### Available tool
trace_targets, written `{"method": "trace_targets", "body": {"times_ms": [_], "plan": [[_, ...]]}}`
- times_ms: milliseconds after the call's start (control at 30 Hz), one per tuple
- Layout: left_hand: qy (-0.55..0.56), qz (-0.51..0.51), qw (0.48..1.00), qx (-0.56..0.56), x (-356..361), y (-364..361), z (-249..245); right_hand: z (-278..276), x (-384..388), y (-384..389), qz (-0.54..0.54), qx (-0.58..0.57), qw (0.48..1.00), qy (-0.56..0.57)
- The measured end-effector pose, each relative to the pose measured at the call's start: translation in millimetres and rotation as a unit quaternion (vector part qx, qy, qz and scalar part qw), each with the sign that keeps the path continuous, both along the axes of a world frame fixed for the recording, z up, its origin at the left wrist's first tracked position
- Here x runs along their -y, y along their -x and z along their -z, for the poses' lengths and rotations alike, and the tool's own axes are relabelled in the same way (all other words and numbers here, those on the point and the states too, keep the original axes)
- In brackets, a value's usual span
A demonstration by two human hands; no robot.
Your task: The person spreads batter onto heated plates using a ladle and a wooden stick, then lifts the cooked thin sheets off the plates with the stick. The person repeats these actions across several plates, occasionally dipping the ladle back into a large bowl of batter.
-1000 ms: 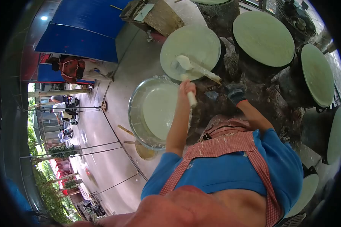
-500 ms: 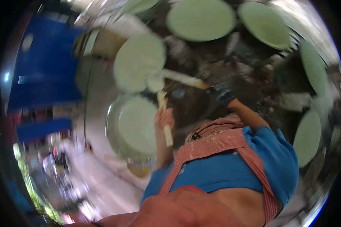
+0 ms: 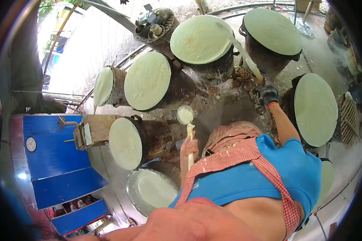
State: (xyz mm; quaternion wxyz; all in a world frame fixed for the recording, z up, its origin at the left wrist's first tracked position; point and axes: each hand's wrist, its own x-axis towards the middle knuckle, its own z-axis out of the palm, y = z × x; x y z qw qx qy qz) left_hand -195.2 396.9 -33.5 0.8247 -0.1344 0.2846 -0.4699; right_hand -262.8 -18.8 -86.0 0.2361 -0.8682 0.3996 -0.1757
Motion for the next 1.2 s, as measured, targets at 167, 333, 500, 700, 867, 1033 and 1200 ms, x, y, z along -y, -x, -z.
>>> {"method": "trace_targets", "body": {"times_ms": [167, 333, 500, 700, 867, 1033, 1200], "plan": [[-0.059, 0.054, 0.997, 0.01, 16, -11, 1, 16, -6, -79, -0.213, -0.055, 0.969, 0.113], [-0.067, 0.09, 0.994, -0.008, 7, -20, -4, 10, -30, -183, -0.302, 0.027, 0.939, 0.165], [-0.101, 0.072, 0.992, -0.018, -12, -12, -10, 8, -30, -162, -0.279, -0.072, 0.955, -0.068], [-0.121, 0.019, 0.99, -0.072, -20, -9, 7, 41, -30, -31, -0.213, -0.248, 0.942, -0.076], [-0.12, 0.03, 0.991, -0.057, -10, -20, 10, 26, -26, -32, -0.23, -0.289, 0.927, -0.069], [-0.114, 0.043, 0.992, -0.031, 7, -23, -1, -3, -26, -87, -0.355, -0.191, 0.914, 0.039], [-0.123, 0.039, 0.991, -0.04, 4, -4, -1, 7, -17, -209, -0.402, -0.037, 0.889, 0.216]]}}
